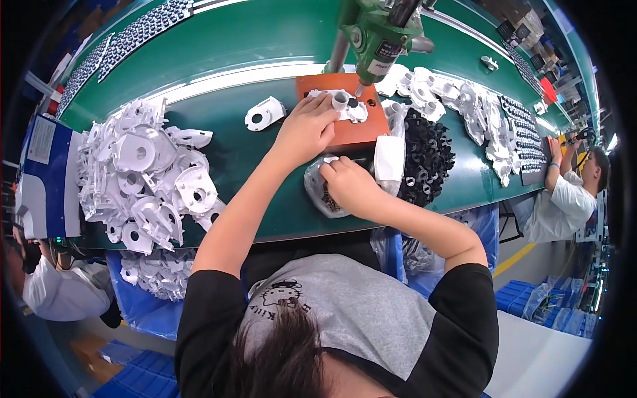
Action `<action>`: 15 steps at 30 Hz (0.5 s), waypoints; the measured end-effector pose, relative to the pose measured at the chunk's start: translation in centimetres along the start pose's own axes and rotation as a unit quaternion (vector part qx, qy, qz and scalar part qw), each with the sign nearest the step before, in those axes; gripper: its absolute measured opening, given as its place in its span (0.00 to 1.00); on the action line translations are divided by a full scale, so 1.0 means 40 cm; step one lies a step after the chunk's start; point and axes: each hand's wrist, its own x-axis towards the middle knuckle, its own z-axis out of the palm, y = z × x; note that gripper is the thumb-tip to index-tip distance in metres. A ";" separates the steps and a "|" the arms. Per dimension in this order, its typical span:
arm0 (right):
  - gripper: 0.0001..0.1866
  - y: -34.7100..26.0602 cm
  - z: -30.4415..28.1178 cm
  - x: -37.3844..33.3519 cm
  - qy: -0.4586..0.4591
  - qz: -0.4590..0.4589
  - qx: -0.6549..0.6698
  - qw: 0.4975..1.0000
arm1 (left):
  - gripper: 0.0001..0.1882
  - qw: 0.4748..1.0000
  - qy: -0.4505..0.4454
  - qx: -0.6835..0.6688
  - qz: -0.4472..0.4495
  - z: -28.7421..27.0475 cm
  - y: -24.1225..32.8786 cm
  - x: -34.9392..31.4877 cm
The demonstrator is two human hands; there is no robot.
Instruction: Assembling small electronics components into plastic housings using a manual press machine.
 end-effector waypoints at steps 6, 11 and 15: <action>0.10 -0.023 -0.004 0.006 0.008 0.027 -0.034 0.999 | 0.11 1.000 0.013 -0.012 0.006 0.002 0.002 0.001; 0.09 0.005 -0.064 0.020 -0.029 0.136 0.189 0.972 | 0.11 1.000 0.014 -0.022 0.005 0.005 0.002 0.004; 0.07 0.069 -0.162 0.037 0.048 0.161 0.307 0.937 | 0.11 1.000 0.010 -0.013 -0.006 -0.002 -0.001 -0.003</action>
